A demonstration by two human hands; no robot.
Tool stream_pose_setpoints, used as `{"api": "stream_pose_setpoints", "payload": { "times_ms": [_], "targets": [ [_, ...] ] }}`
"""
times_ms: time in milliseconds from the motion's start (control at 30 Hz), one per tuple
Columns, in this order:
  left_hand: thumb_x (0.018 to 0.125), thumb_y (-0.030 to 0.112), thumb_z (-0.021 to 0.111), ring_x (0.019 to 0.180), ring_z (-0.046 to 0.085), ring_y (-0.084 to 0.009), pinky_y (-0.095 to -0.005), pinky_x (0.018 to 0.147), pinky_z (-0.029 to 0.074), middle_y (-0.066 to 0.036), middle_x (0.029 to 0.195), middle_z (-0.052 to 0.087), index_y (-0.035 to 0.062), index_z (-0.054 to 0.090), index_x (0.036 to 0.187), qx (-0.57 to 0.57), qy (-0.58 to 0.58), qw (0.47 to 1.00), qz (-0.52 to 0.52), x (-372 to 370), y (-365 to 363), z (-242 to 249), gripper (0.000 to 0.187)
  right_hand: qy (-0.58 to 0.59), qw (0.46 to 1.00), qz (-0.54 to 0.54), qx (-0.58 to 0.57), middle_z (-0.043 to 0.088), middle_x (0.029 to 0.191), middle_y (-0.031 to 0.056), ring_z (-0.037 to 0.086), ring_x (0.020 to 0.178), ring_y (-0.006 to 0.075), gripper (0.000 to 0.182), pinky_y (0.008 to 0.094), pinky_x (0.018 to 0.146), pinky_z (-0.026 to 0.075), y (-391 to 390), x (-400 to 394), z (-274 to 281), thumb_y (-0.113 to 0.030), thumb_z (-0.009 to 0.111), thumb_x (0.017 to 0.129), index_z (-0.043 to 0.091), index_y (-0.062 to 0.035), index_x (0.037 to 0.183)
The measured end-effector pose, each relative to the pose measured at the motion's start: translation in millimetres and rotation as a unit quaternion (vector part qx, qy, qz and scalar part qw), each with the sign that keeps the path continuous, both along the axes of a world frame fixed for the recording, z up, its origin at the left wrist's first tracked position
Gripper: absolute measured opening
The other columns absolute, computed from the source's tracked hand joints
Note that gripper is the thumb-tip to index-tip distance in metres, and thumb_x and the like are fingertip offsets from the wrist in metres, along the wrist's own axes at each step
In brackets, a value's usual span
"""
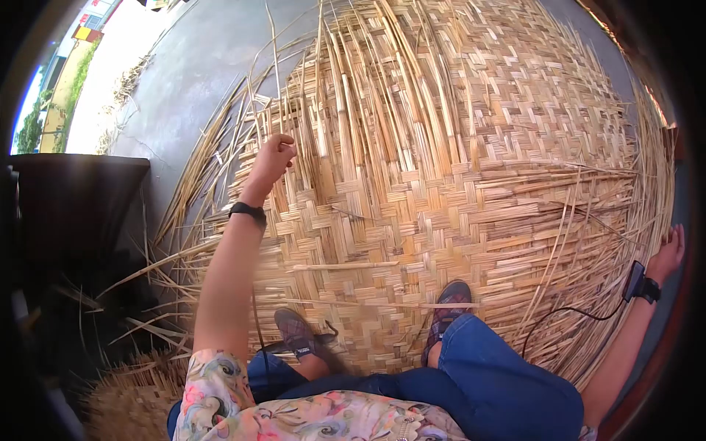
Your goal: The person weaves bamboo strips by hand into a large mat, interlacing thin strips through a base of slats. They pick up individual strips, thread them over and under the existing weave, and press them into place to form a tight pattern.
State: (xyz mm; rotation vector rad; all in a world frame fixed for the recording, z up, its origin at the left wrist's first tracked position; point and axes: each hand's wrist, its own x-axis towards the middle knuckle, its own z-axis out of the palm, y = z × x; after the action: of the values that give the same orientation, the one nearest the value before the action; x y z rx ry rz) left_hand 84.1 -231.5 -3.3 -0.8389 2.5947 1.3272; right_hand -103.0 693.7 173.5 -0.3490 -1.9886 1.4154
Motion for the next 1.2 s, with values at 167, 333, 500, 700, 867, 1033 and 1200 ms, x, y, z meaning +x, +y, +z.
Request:
{"api": "stream_pose_setpoints", "payload": {
  "times_ms": [167, 333, 500, 700, 867, 1033, 1200],
  "targets": [
    [0.084, 0.004, 0.074, 0.078, 0.067, -0.0184, -0.0310, 0.068, 0.053, -0.007, 0.090, 0.068, 0.0020, 0.066, 0.111, 0.037, 0.050, 0.998, 0.024, 27.6, 22.3, -21.3, 0.028, -0.174, 0.982, 0.072, -0.018, 0.065, 0.115, -0.0007, 0.059, 0.093, 0.0062, 0.031, 0.0218, 0.074, 0.047, -97.3, 49.7, -90.7, -0.014, 0.054, 0.103, 0.060, -0.0080, 0.133],
    [0.074, 0.016, 0.083, 0.079, 0.065, -0.0325, -0.0433, 0.070, 0.050, -0.014, 0.082, 0.066, 0.0037, 0.064, 0.084, -0.181, -0.033, 0.981, -0.060, 33.6, 28.7, -3.9, 0.024, -0.330, 0.916, 0.229, -0.017, 0.062, 0.112, -0.0010, 0.059, 0.091, 0.0066, 0.027, 0.0213, 0.069, 0.048, -243.1, 105.4, -126.7, -0.008, 0.052, 0.101, 0.060, -0.0078, 0.128],
    [0.070, 0.021, 0.087, 0.083, 0.064, -0.0344, -0.0432, 0.070, 0.049, -0.013, 0.086, 0.065, 0.0049, 0.061, 0.077, -0.244, 0.020, 0.968, -0.052, 41.0, 36.1, -29.2, 0.031, -0.356, 0.882, 0.309, -0.013, 0.062, 0.109, 0.0003, 0.060, 0.090, 0.0079, 0.027, 0.0209, 0.069, 0.049, -283.2, 109.1, -139.0, -0.005, 0.052, 0.099, 0.060, -0.0064, 0.125],
    [0.090, 0.021, 0.073, 0.063, 0.061, -0.0125, -0.0314, 0.061, 0.049, -0.006, 0.071, 0.067, 0.0013, 0.072, 0.093, 0.175, 0.186, 0.935, 0.245, 38.4, -5.6, 6.9, 0.020, -0.378, 0.862, 0.337, 0.005, 0.062, 0.108, 0.0006, 0.060, 0.089, 0.0076, 0.024, 0.0206, 0.067, 0.050, -300.4, 123.7, -133.9, -0.005, 0.052, 0.099, 0.061, -0.0059, 0.121],
    [0.094, 0.025, 0.066, 0.075, 0.067, -0.0188, -0.0340, 0.068, 0.052, -0.014, 0.083, 0.071, -0.0006, 0.070, 0.115, 0.020, 0.009, 0.997, 0.078, 67.5, -54.0, -27.2, 0.034, -0.413, 0.848, 0.332, 0.020, 0.062, 0.099, -0.0010, 0.060, 0.085, 0.0069, 0.021, 0.0208, 0.067, 0.049, -290.8, 134.0, -139.4, -0.006, 0.052, 0.098, 0.062, -0.0073, 0.117],
    [0.084, 0.001, 0.075, 0.076, 0.066, -0.0142, -0.0280, 0.067, 0.051, -0.007, 0.087, 0.070, -0.0012, 0.068, 0.115, 0.237, 0.004, 0.967, 0.095, 77.7, -43.1, -6.1, 0.032, -0.432, 0.840, 0.329, 0.017, 0.063, 0.103, 0.0006, 0.060, 0.085, 0.0078, 0.021, 0.0214, 0.065, 0.050, -291.9, 138.8, -142.1, -0.006, 0.054, 0.097, 0.062, -0.0061, 0.117],
    [0.083, -0.001, 0.078, 0.073, 0.063, -0.0100, -0.0264, 0.066, 0.051, -0.003, 0.085, 0.068, -0.0020, 0.068, 0.111, 0.247, 0.026, 0.962, 0.114, 88.9, -36.5, -26.7, 0.030, -0.452, 0.817, 0.356, 0.029, 0.063, 0.106, 0.0020, 0.061, 0.087, 0.0091, 0.022, 0.0223, 0.067, 0.050, -294.6, 144.8, -149.6, -0.005, 0.053, 0.097, 0.062, -0.0054, 0.117]
  ]
}}
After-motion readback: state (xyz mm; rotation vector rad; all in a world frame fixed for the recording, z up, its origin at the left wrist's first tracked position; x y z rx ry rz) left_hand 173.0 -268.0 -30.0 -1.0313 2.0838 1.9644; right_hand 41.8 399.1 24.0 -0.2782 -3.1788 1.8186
